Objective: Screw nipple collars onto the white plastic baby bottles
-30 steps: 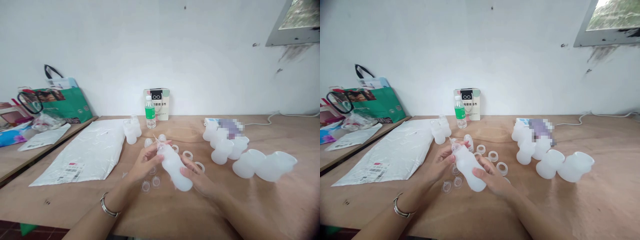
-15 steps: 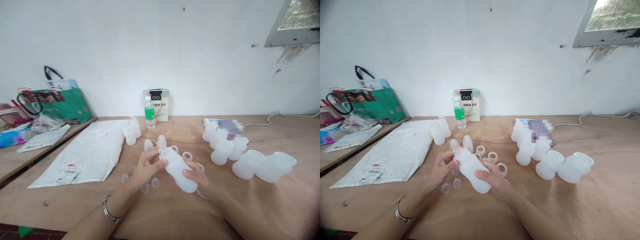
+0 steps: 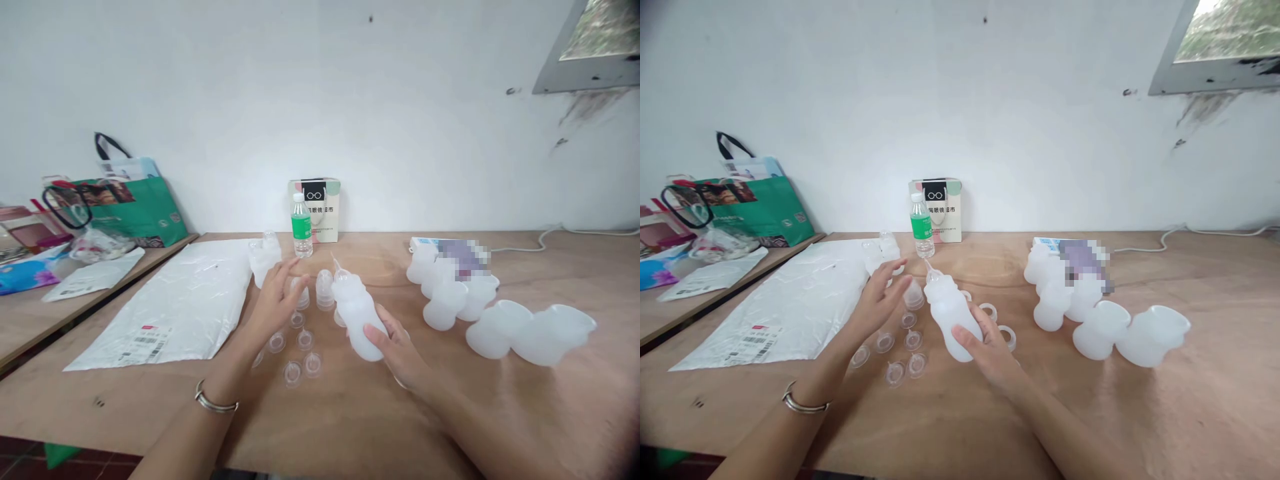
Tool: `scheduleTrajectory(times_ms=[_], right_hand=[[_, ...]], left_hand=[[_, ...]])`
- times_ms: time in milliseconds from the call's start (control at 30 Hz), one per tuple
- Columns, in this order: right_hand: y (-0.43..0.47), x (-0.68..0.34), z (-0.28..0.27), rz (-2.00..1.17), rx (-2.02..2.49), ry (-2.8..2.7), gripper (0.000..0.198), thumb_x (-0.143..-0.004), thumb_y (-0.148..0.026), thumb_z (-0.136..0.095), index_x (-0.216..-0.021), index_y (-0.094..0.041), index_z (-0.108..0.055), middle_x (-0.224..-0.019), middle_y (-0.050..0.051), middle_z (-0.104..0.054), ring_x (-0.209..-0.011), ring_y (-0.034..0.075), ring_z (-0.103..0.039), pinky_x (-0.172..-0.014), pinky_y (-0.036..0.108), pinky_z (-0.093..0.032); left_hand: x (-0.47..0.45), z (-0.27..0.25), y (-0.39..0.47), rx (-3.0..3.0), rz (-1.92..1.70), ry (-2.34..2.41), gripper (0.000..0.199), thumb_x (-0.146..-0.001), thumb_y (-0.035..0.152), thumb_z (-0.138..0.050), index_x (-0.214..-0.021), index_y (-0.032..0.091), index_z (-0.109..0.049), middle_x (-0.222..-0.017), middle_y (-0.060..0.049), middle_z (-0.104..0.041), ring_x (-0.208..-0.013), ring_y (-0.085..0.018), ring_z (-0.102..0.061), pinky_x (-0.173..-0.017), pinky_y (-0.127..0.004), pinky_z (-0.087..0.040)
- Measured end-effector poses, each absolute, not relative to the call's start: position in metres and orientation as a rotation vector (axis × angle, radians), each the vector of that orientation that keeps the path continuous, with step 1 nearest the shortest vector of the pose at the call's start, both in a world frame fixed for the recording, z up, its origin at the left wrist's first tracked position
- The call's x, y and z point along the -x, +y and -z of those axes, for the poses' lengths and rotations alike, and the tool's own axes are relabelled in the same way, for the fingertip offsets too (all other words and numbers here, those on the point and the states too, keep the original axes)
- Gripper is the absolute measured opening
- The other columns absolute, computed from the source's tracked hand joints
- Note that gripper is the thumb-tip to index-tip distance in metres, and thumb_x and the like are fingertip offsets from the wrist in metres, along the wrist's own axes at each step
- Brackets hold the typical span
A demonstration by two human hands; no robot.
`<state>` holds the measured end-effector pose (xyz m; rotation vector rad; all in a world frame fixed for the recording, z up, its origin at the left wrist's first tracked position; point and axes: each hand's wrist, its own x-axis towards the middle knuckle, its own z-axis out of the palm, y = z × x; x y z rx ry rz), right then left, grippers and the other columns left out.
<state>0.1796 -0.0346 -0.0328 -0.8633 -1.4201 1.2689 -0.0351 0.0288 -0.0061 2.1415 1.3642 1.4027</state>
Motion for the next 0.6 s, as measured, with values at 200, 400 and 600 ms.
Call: scheduleTrajectory(times_ms=[200,400,600], right_hand=[[-0.034,-0.181,0.032,-1.056,1.084,-1.544,0.048,-0.075,-0.047,-0.060,-0.116,-0.024,-0.053,-0.114,0.007,-0.061,-0.101,0.023,-0.058,-0.082,0.035,-0.049],[-0.032,-0.183,0.029,-0.892,1.200,-1.643,0.048,-0.075,-0.043,-0.061,-0.117,-0.023,-0.051,-0.115,0.007,-0.060,-0.104,0.025,-0.055,-0.085,0.039,-0.046],[-0.033,-0.183,0.027,-0.810,1.214,-1.698,0.045,-0.075,-0.040,-0.061,-0.116,-0.024,-0.051,-0.116,0.006,-0.059,-0.103,0.025,-0.054,-0.086,0.040,-0.044]], left_hand=[[0.046,0.024,0.048,-2.283,-1.188,1.577,0.027,-0.080,0.033,-0.058,-0.102,0.019,-0.062,-0.099,-0.009,-0.065,-0.097,-0.027,-0.059,-0.089,-0.043,-0.041],[0.043,-0.011,0.028,-1.831,-1.872,1.283,0.030,-0.086,0.036,-0.052,-0.113,0.021,-0.054,-0.102,-0.006,-0.061,-0.096,-0.019,-0.057,-0.085,-0.032,-0.043],[0.028,-0.018,0.006,-1.764,-1.829,0.887,0.025,-0.087,0.033,-0.052,-0.109,0.022,-0.058,-0.102,-0.004,-0.061,-0.095,-0.015,-0.056,-0.086,-0.027,-0.043]])
